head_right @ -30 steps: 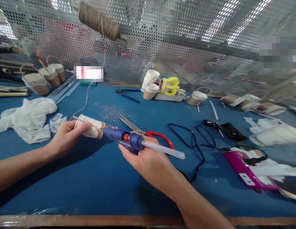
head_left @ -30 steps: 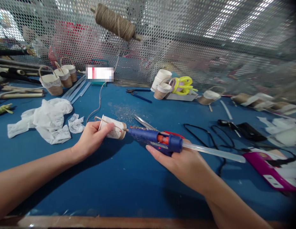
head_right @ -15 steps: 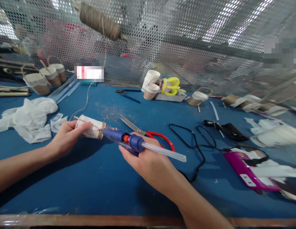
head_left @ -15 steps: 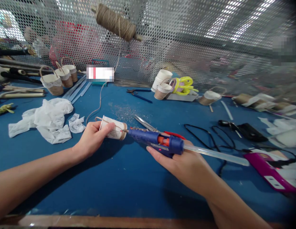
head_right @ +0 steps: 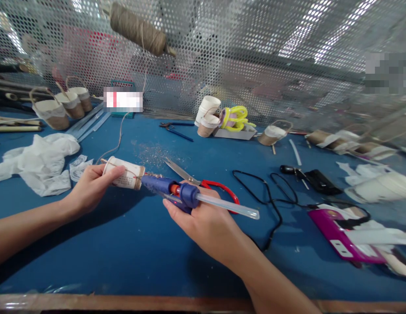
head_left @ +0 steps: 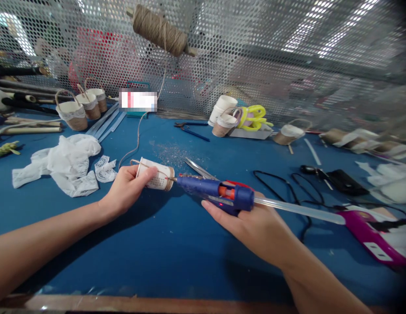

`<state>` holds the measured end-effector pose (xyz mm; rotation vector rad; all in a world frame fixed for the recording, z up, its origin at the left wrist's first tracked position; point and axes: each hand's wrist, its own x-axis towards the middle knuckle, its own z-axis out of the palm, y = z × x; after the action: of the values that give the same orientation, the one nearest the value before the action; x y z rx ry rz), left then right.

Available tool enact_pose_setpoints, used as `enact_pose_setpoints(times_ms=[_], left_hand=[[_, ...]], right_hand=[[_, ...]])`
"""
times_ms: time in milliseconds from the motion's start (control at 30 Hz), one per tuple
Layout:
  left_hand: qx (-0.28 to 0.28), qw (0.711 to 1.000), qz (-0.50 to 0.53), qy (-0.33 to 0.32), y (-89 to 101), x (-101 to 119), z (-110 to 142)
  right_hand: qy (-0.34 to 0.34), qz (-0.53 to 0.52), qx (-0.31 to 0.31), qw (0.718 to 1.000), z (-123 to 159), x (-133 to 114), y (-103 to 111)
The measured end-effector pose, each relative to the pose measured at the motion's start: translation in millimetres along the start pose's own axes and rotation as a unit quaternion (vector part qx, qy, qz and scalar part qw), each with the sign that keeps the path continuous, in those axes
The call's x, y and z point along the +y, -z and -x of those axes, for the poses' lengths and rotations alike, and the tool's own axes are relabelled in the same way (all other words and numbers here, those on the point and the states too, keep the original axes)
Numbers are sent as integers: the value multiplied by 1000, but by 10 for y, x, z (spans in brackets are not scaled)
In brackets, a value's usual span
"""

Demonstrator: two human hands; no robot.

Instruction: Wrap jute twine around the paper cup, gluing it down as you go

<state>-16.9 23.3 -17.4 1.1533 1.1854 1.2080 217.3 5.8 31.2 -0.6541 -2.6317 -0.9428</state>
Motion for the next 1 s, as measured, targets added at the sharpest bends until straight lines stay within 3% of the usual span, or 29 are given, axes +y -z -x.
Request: enact_pose_setpoints(times_ms=[167,467,1000], left_hand=[[-8,1000,-6,-12,10,-2,9],[-3,991,-110,-71,18,41,61],[0,966,-192,-171,-1,121,96]], right_hand=[[12,10,-13,1000,5,15,19],[12,-7,-33,999,92,61,-12],[-74,-94,-37,992,94,21,-66]])
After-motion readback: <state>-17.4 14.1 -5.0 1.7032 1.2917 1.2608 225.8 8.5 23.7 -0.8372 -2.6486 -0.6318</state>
